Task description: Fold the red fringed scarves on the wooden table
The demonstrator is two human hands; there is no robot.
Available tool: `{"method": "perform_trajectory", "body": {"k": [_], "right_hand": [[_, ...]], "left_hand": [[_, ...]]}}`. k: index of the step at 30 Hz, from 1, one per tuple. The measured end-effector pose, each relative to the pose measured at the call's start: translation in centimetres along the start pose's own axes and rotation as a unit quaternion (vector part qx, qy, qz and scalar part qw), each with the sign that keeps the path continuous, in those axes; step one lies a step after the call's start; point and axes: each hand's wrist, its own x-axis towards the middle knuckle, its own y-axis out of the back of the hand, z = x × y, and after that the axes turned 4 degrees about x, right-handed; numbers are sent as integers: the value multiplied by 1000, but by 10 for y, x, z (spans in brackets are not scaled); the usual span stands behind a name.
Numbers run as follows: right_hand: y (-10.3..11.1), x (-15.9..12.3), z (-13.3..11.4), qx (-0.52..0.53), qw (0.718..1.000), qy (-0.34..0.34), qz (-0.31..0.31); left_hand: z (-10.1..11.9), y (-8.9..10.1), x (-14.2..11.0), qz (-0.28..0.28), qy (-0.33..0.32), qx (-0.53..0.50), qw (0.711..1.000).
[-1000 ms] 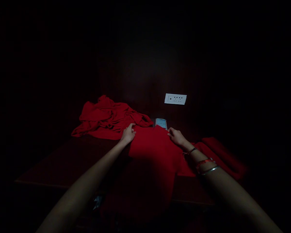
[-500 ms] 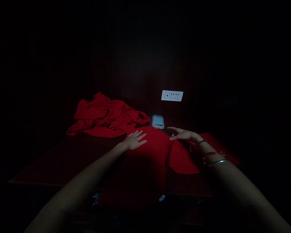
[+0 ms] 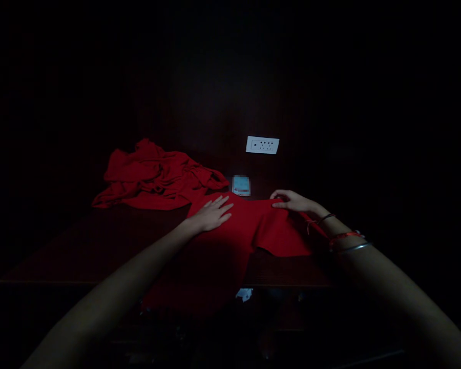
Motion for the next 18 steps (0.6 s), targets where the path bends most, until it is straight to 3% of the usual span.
{"method": "perform_trajectory", "body": {"k": [3,6,9,11,14,16,18], "right_hand": [[10,-3,-2,-94,996,-5,-9],[22,-6,3,-211,973,-79,-59],[23,-11,7,-265,956,-123,-41],[13,-17,1,-291,951,-106,7],[-15,-31,-27,-288,954,-29,82],[-38,-46,-51,-234,969,51,59],[-59,-68,-69,-201,975,82,43]], "left_hand": [[12,-6,-4,-36,13,-23,999],[12,-8,-7,-47,22,-22,998],[7,-8,-8,-50,28,-15,998],[5,-7,-8,-49,25,-4,998],[5,-3,-7,-29,-8,39,999],[10,3,-10,7,-48,84,995],[22,12,-14,47,-98,108,988]]}}
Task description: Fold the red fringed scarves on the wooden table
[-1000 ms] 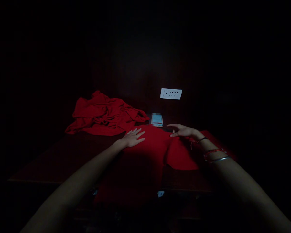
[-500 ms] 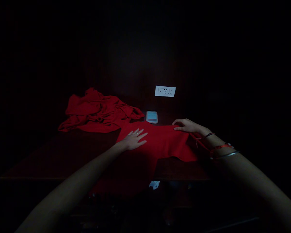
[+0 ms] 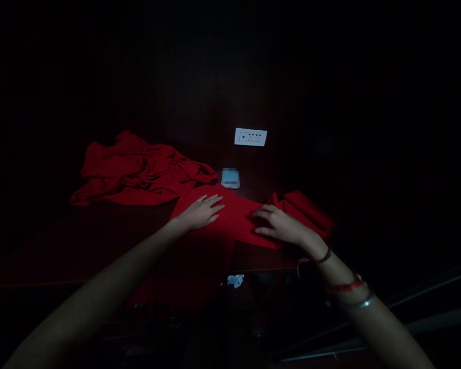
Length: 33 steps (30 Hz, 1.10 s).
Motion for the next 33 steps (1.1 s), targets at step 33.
{"method": "perform_trajectory", "body": {"k": [33], "right_hand": [[-9,-65,13,-184,954,-191,137]], "left_hand": [[111,31,21,-28,19,34,999]]}}
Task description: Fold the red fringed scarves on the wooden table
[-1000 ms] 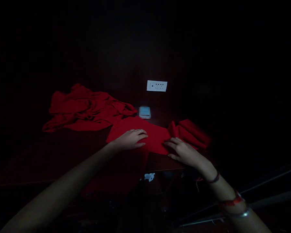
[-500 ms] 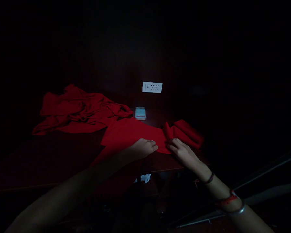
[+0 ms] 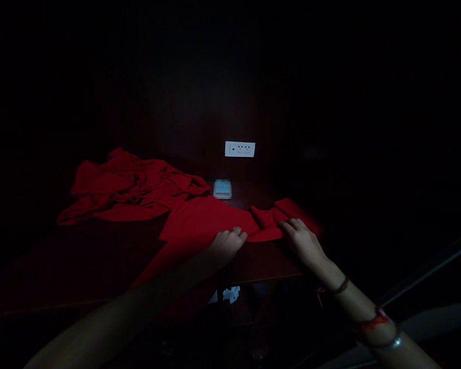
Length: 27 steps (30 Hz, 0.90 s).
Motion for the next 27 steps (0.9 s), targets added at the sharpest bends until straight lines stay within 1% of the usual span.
{"method": "perform_trajectory", "body": {"k": [2,4,6,8,10,12,15,17,19,20,22,24,25,26,27], "right_hand": [[2,1,3,16,1000,4,-9],[8,4,3,10,1000,-7,-2],[16,7,2,-17,999,-33,12],[20,6,1,-47,998,-46,7],[19,0,1,-65,997,-42,-17],[14,-9,1,-63,997,-24,-37],[7,-22,5,-38,998,-13,-39],[8,-25,7,-32,998,-39,-25],[12,-23,8,-41,996,-76,-17],[15,-22,8,-46,995,-86,-28],[21,-18,5,-35,992,-74,-97],[26,-12,0,1,985,-31,-170],[28,-8,-3,23,983,-8,-182],[30,-2,-6,43,984,10,-174],[32,5,-9,60,986,22,-151]], "left_hand": [[-1,1,1,-13,11,-8,1000],[0,0,2,-18,19,-10,1000],[0,-2,1,-11,28,-4,1000],[0,-5,0,1,37,3,999],[-1,-6,-2,11,43,5,999],[0,-7,-4,21,38,4,999],[4,-5,-6,49,21,-3,999],[9,-3,-7,53,17,-4,998],[12,-2,-9,35,26,-6,999],[12,0,-9,21,30,-9,999],[8,3,-11,-2,21,-32,999],[-3,8,-10,-16,-26,-84,996],[-11,11,-9,-13,-51,-114,992],[-20,12,-7,-1,-65,-139,988],[-29,13,-5,19,-61,-155,986]]}}
